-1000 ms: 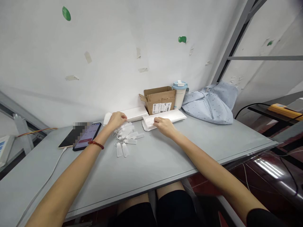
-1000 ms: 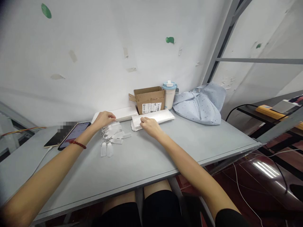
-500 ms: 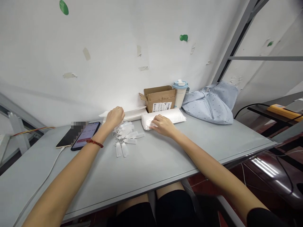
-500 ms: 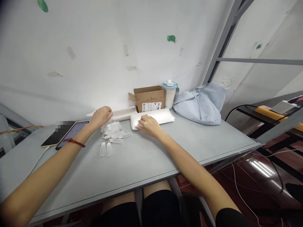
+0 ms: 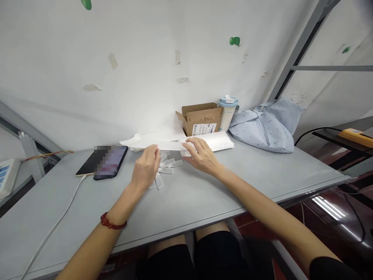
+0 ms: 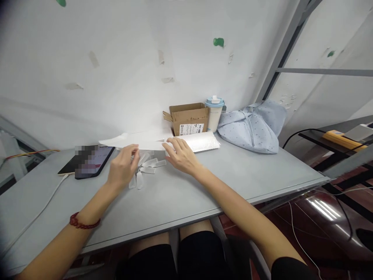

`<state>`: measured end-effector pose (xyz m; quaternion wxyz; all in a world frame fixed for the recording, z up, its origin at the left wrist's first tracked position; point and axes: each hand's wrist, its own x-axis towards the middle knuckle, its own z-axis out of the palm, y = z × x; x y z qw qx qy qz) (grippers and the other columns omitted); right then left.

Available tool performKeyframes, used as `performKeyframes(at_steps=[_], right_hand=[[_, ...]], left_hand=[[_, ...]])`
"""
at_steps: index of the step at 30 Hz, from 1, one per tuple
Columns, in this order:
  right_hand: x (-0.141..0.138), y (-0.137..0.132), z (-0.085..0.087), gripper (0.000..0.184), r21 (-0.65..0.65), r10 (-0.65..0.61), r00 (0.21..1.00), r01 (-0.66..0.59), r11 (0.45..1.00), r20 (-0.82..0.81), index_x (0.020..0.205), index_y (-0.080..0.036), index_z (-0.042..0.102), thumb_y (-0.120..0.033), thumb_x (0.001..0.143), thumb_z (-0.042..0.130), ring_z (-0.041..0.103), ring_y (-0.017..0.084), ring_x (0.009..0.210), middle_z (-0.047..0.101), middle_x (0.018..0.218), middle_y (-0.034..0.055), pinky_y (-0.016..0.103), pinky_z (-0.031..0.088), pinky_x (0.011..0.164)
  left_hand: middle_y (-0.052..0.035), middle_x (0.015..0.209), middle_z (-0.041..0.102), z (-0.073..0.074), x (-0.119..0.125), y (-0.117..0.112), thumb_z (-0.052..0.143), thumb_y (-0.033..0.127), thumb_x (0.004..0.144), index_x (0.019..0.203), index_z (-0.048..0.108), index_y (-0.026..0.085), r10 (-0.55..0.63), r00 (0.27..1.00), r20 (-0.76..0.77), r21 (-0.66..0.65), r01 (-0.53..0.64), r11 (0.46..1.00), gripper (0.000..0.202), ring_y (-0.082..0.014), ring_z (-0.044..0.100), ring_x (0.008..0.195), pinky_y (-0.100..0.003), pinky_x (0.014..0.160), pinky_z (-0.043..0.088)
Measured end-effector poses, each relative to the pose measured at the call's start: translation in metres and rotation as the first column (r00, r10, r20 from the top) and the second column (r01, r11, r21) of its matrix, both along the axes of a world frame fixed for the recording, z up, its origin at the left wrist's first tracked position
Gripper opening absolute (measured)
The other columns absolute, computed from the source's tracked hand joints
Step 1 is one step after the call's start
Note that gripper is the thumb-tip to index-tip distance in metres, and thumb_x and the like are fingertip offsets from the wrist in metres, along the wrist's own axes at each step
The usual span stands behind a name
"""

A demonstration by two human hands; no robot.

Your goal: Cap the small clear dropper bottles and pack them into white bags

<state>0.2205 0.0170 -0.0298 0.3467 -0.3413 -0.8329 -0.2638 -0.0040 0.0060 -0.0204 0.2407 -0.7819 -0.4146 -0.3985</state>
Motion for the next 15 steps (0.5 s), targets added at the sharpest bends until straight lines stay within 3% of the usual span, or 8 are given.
performKeyframes(at_steps=[5,9,12,15], right_hand=[[-0.010,-0.006,-0.008,0.039,-0.038,-0.202,0.977,0.205,0.978,0.069,0.124,-0.007,0.048,-0.010,0.085,0.039,0.046,0.028,0.108,0.055,0.118,0.0186,0.046,0.035,0.094],[-0.008,-0.006,-0.008,0.051,-0.121,-0.237,0.964,0.252,0.960,0.123,0.131,-0.005,0.043,-0.004,0.081,0.036,0.043,0.030,0.115,0.050,0.128,0.0212,0.048,0.032,0.096],[-0.007,-0.007,-0.007,0.050,-0.111,-0.228,0.960,0.248,0.962,0.165,0.134,-0.009,0.041,-0.003,0.085,0.030,0.041,0.029,0.121,0.047,0.133,0.0201,0.049,0.031,0.097],[-0.007,-0.008,-0.007,0.051,-0.104,-0.237,0.953,0.259,0.960,0.188,0.136,-0.011,0.038,-0.002,0.087,0.026,0.039,0.029,0.124,0.043,0.137,0.0195,0.050,0.032,0.098]], left_hand=[[-0.0152,0.106,0.065,-0.009,0.025,-0.013,0.040,0.011,0.089,0.101,0.052,0.012,-0.220,0.969,-0.108,-0.023,0.219,0.975,0.017,-0.0210,0.063,0.100,-0.031,0.084,0.051],[-0.0143,0.110,0.065,-0.008,0.031,-0.021,0.041,0.009,0.088,0.101,0.054,0.013,-0.345,0.929,-0.137,-0.057,0.340,0.939,0.020,-0.0199,0.063,0.100,-0.031,0.085,0.052],[-0.0131,0.111,0.065,-0.006,0.030,-0.023,0.043,0.010,0.087,0.103,0.055,0.014,-0.375,0.923,-0.089,-0.069,0.370,0.926,0.021,-0.0193,0.063,0.101,-0.030,0.085,0.052],[-0.0117,0.111,0.065,-0.003,0.024,-0.019,0.046,0.014,0.086,0.102,0.057,0.015,-0.305,0.952,0.031,-0.076,0.307,0.949,0.019,-0.0186,0.065,0.096,-0.028,0.079,0.053]])
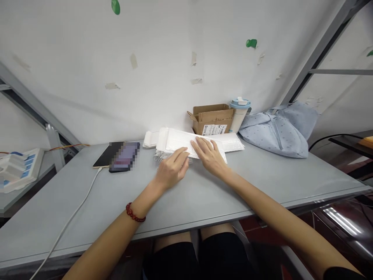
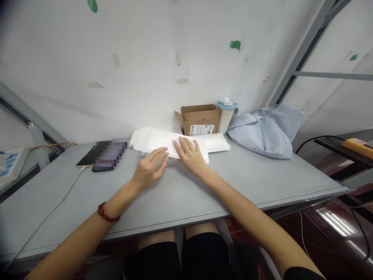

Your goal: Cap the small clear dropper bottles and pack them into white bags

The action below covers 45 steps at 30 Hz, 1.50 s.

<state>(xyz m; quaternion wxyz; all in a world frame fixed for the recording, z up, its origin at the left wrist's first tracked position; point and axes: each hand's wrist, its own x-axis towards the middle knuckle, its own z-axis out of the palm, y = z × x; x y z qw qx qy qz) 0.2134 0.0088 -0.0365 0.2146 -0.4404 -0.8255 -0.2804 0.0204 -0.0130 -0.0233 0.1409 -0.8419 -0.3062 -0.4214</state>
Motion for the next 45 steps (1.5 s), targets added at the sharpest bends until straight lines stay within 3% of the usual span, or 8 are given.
performKeyframes(at_steps=[7,10,14,18,23,30,37,45], right_hand=[[0.006,0.002,0.002,0.060,-0.038,-0.044,0.999,0.043,0.998,-0.028,0.138,-0.016,0.035,0.005,0.084,0.023,0.034,0.030,0.130,0.038,0.140,0.0209,0.055,0.032,0.097],[0.008,0.002,0.004,0.063,-0.049,-0.030,0.999,0.028,0.998,-0.035,0.140,-0.017,0.033,0.007,0.082,0.023,0.029,0.030,0.133,0.035,0.143,0.0210,0.057,0.029,0.099],[0.007,0.001,0.003,0.067,-0.086,-0.001,1.000,-0.001,0.996,-0.020,0.141,-0.021,0.030,0.008,0.080,0.028,0.023,0.030,0.136,0.030,0.146,0.0193,0.059,0.025,0.101],[0.003,-0.003,0.003,0.072,-0.171,0.038,0.999,-0.039,0.985,-0.008,0.143,-0.022,0.023,-0.001,0.078,0.043,0.013,0.034,0.139,0.019,0.149,0.0196,0.060,0.021,0.102],[-0.001,-0.011,0.006,0.090,-0.241,0.151,0.989,-0.148,0.959,-0.006,0.146,-0.024,0.011,-0.033,0.073,0.063,0.002,0.040,0.138,-0.003,0.153,0.0176,0.063,0.016,0.101],[-0.005,-0.016,0.010,0.091,-0.218,0.210,0.977,-0.215,0.952,-0.044,0.144,-0.019,0.018,-0.043,0.069,0.064,0.011,0.039,0.134,0.015,0.146,0.0216,0.061,0.016,0.100],[-0.004,-0.018,0.013,0.083,-0.197,0.240,0.970,-0.245,0.949,-0.048,0.140,-0.025,0.026,-0.041,0.069,0.066,0.024,0.035,0.127,0.026,0.138,0.0174,0.057,0.017,0.100],[-0.002,-0.010,0.008,0.066,-0.098,0.195,0.971,-0.209,0.973,-0.135,0.134,-0.018,0.033,-0.026,0.074,0.060,0.039,0.030,0.116,0.043,0.126,0.0169,0.050,0.021,0.099]], left_hand=[[-0.0133,0.119,0.058,0.016,-0.027,0.017,0.050,0.025,0.083,0.103,0.061,0.014,0.294,0.888,0.353,-0.294,-0.193,0.936,0.025,-0.0195,0.062,0.092,-0.026,0.063,0.053],[-0.0112,0.115,0.061,0.024,-0.032,0.019,0.056,0.030,0.078,0.110,0.059,0.015,0.376,0.761,0.529,-0.554,-0.027,0.832,0.036,-0.0175,0.063,0.080,-0.027,0.061,0.053],[-0.0069,0.084,0.068,0.027,-0.031,0.020,0.062,0.031,0.069,0.098,0.065,0.011,0.424,0.628,0.652,-0.726,0.358,0.587,0.035,-0.0165,0.061,0.067,-0.027,0.057,0.050],[-0.0046,0.074,0.068,0.026,-0.026,0.017,0.067,0.027,0.063,0.086,0.066,0.010,0.403,0.631,0.663,-0.741,0.475,0.474,0.029,-0.0169,0.061,0.065,-0.026,0.058,0.047],[-0.0023,0.073,0.069,0.025,-0.019,0.011,0.068,0.024,0.059,0.088,0.066,0.013,0.287,0.757,0.588,-0.804,0.506,0.313,0.031,-0.0187,0.063,0.068,-0.029,0.064,0.048],[-0.0012,0.073,0.067,0.021,-0.012,0.008,0.070,0.030,0.059,0.076,0.065,0.014,0.165,0.870,0.464,-0.862,0.401,0.309,0.024,-0.0173,0.061,0.068,-0.028,0.063,0.048],[0.0023,0.057,0.055,0.015,-0.014,0.012,0.064,0.046,0.069,0.061,0.057,0.014,0.171,0.912,0.372,-0.853,0.264,0.450,0.033,-0.0105,0.048,0.053,-0.022,0.048,0.036],[0.0018,0.051,0.054,0.029,-0.023,0.012,0.064,0.045,0.069,0.058,0.058,0.014,0.257,0.911,0.321,-0.885,0.193,0.423,0.033,-0.0099,0.047,0.047,-0.022,0.046,0.036]])
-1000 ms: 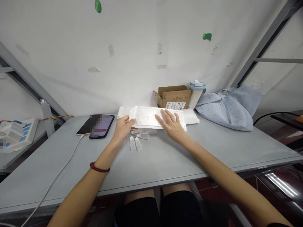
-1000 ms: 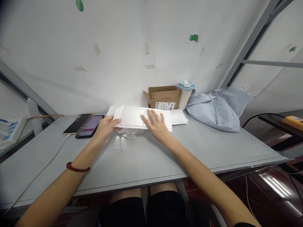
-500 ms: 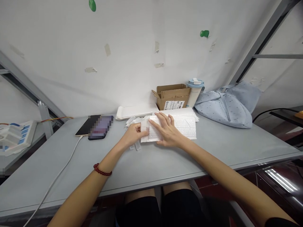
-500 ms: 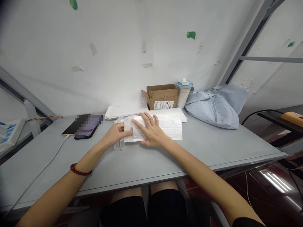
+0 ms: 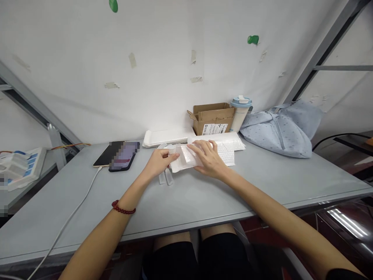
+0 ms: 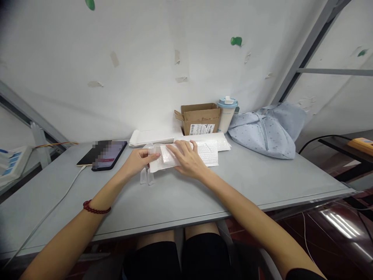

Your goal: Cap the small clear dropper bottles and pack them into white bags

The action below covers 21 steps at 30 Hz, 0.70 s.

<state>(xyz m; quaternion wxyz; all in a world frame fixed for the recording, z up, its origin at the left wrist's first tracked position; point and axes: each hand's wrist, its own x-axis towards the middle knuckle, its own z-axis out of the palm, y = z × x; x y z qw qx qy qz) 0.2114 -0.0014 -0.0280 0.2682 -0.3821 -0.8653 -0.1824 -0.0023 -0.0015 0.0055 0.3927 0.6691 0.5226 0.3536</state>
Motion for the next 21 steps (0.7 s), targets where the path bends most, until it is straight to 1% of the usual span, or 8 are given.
performKeyframes(at_steps=[4,7,10,13,17,21], right_hand=[[0.007,0.006,0.002,0.060,0.017,-0.044,0.993,0.046,0.999,-0.109,0.130,-0.017,0.035,-0.024,0.074,0.057,0.043,0.030,0.110,0.049,0.119,0.0155,0.046,0.025,0.095],[0.013,0.010,0.004,0.058,0.026,-0.072,0.981,0.077,0.997,-0.178,0.128,-0.017,0.038,-0.023,0.073,0.056,0.044,0.029,0.108,0.050,0.117,0.0147,0.044,0.027,0.092],[0.016,0.012,0.005,0.056,0.009,-0.090,0.971,0.094,0.996,-0.221,0.126,-0.017,0.040,-0.023,0.073,0.056,0.045,0.029,0.107,0.051,0.117,0.0145,0.043,0.029,0.090],[0.016,0.013,0.005,0.054,-0.028,-0.098,0.967,0.094,0.995,-0.236,0.125,-0.017,0.041,-0.024,0.074,0.055,0.045,0.030,0.106,0.051,0.117,0.0143,0.043,0.029,0.090],[0.015,0.013,0.004,0.053,-0.059,-0.101,0.969,0.090,0.994,-0.227,0.125,-0.017,0.042,-0.023,0.073,0.055,0.045,0.029,0.108,0.051,0.117,0.0138,0.042,0.029,0.089],[0.014,0.015,0.002,0.053,-0.070,-0.110,0.968,0.096,0.993,-0.227,0.123,-0.016,0.043,-0.023,0.072,0.056,0.045,0.029,0.107,0.052,0.118,0.0143,0.041,0.030,0.090]], left_hand=[[-0.0031,0.060,0.062,0.014,-0.015,0.003,0.063,0.042,0.070,0.059,0.062,0.015,0.047,0.998,-0.042,-0.013,-0.047,0.999,0.029,-0.0117,0.053,0.052,-0.022,0.047,0.038],[-0.0044,0.059,0.063,0.019,-0.031,0.008,0.064,0.039,0.067,0.056,0.063,0.015,0.043,0.989,-0.145,-0.042,-0.049,0.998,0.026,-0.0121,0.052,0.050,-0.022,0.045,0.037],[-0.0025,0.050,0.058,0.019,-0.043,0.012,0.066,0.035,0.063,0.052,0.062,0.016,0.004,0.960,-0.279,-0.091,-0.030,0.995,0.022,-0.0121,0.048,0.045,-0.023,0.043,0.033],[-0.0005,0.045,0.054,0.016,-0.047,0.014,0.065,0.035,0.062,0.049,0.061,0.017,-0.010,0.925,-0.379,-0.098,-0.029,0.995,0.022,-0.0119,0.046,0.043,-0.024,0.044,0.033],[0.0030,0.046,0.051,0.013,-0.043,0.013,0.065,0.036,0.060,0.060,0.063,0.017,-0.013,0.920,-0.391,-0.060,-0.011,0.998,0.019,-0.0119,0.045,0.045,-0.024,0.047,0.032],[0.0068,0.047,0.045,0.009,-0.036,0.012,0.064,0.036,0.061,0.073,0.062,0.017,-0.027,0.929,-0.369,-0.010,0.025,1.000,0.023,-0.0116,0.043,0.046,-0.023,0.049,0.031]])
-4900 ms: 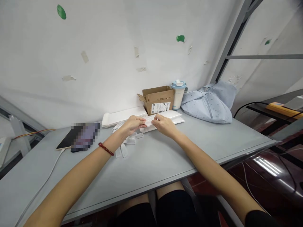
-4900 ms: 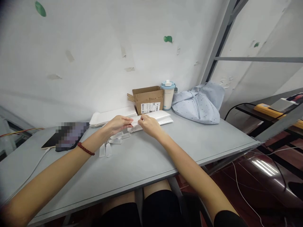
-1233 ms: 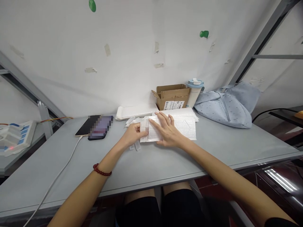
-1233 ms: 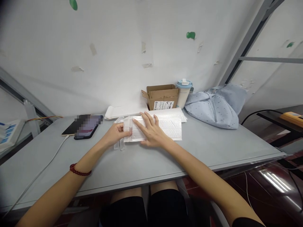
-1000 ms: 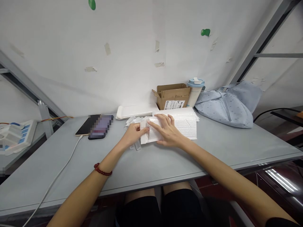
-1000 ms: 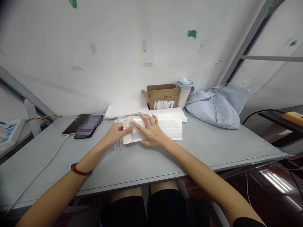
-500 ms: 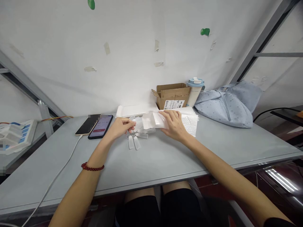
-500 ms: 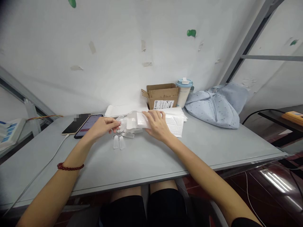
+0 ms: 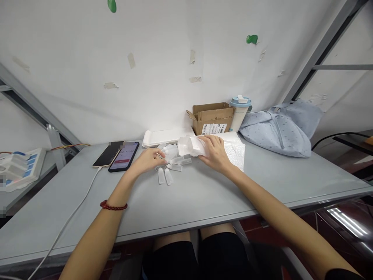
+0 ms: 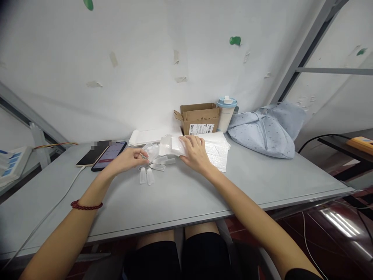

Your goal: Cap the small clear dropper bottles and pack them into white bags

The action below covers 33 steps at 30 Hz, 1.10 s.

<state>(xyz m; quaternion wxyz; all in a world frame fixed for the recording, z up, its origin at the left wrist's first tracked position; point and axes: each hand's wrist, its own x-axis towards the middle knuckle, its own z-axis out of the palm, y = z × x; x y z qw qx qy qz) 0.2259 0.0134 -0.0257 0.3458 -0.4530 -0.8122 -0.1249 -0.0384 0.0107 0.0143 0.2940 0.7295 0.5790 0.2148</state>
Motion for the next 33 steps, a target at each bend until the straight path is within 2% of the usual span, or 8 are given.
performKeyframes(at_steps=[5,11,14,17,22,28,33], right_hand=[[0.000,0.001,-0.001,0.053,-0.017,-0.005,1.000,0.005,1.000,0.001,0.123,-0.017,0.043,-0.023,0.072,0.055,0.044,0.029,0.109,0.051,0.118,0.0143,0.042,0.030,0.090],[-0.001,0.001,-0.003,0.052,-0.041,0.005,1.000,-0.004,0.999,0.027,0.123,-0.017,0.043,-0.023,0.073,0.055,0.043,0.029,0.108,0.050,0.117,0.0142,0.042,0.030,0.090],[-0.001,0.000,-0.003,0.051,-0.052,0.011,1.000,-0.009,0.999,0.027,0.123,-0.017,0.044,-0.023,0.073,0.055,0.043,0.029,0.109,0.050,0.117,0.0145,0.042,0.030,0.090],[-0.001,0.000,-0.003,0.051,-0.061,0.009,0.999,-0.007,0.998,0.032,0.122,-0.016,0.044,-0.022,0.072,0.056,0.043,0.029,0.108,0.051,0.117,0.0147,0.041,0.031,0.089],[0.000,0.001,-0.004,0.051,-0.068,-0.008,0.998,0.012,0.998,0.060,0.122,-0.016,0.044,-0.023,0.073,0.056,0.043,0.029,0.108,0.050,0.117,0.0148,0.041,0.031,0.089],[-0.001,0.002,-0.006,0.049,-0.076,0.005,0.998,0.000,0.997,0.061,0.121,-0.016,0.043,-0.023,0.074,0.056,0.043,0.029,0.107,0.050,0.116,0.0145,0.041,0.031,0.088],[-0.004,-0.001,-0.006,0.051,-0.092,0.031,0.998,-0.025,0.995,0.063,0.121,-0.016,0.043,-0.022,0.072,0.057,0.043,0.030,0.107,0.050,0.116,0.0153,0.041,0.030,0.089]], left_hand=[[0.0063,0.050,0.048,-0.009,0.005,0.002,0.062,0.037,0.062,0.084,0.061,0.017,-0.036,0.998,-0.048,0.091,0.040,0.995,0.029,-0.0136,0.046,0.050,-0.024,0.051,0.032],[0.0061,0.049,0.045,-0.015,0.009,0.002,0.058,0.037,0.066,0.077,0.058,0.018,-0.021,0.994,-0.104,0.149,0.036,0.988,0.023,-0.0132,0.044,0.049,-0.024,0.049,0.029],[0.0052,0.053,0.046,-0.012,0.010,0.001,0.058,0.038,0.065,0.075,0.057,0.018,0.022,0.998,-0.061,0.149,-0.013,0.989,0.023,-0.0128,0.044,0.050,-0.024,0.049,0.030],[0.0011,0.065,0.055,-0.007,0.010,0.000,0.060,0.039,0.065,0.075,0.059,0.016,0.075,0.997,0.022,0.186,-0.078,0.980,0.025,-0.0148,0.051,0.061,-0.024,0.056,0.037],[-0.0040,0.085,0.064,-0.002,0.011,-0.001,0.058,0.037,0.071,0.079,0.060,0.017,0.074,0.983,0.169,0.259,-0.117,0.959,0.022,-0.0174,0.057,0.079,-0.026,0.067,0.041],[-0.0046,0.088,0.067,-0.001,0.017,-0.006,0.058,0.038,0.074,0.085,0.065,0.016,-0.010,0.978,0.210,0.286,-0.051,0.957,0.026,-0.0153,0.056,0.072,-0.026,0.065,0.042],[-0.0030,0.083,0.066,-0.003,0.024,-0.010,0.064,0.039,0.071,0.086,0.068,0.018,-0.026,0.979,0.202,0.299,-0.037,0.953,0.027,-0.0139,0.053,0.068,-0.025,0.060,0.039]])
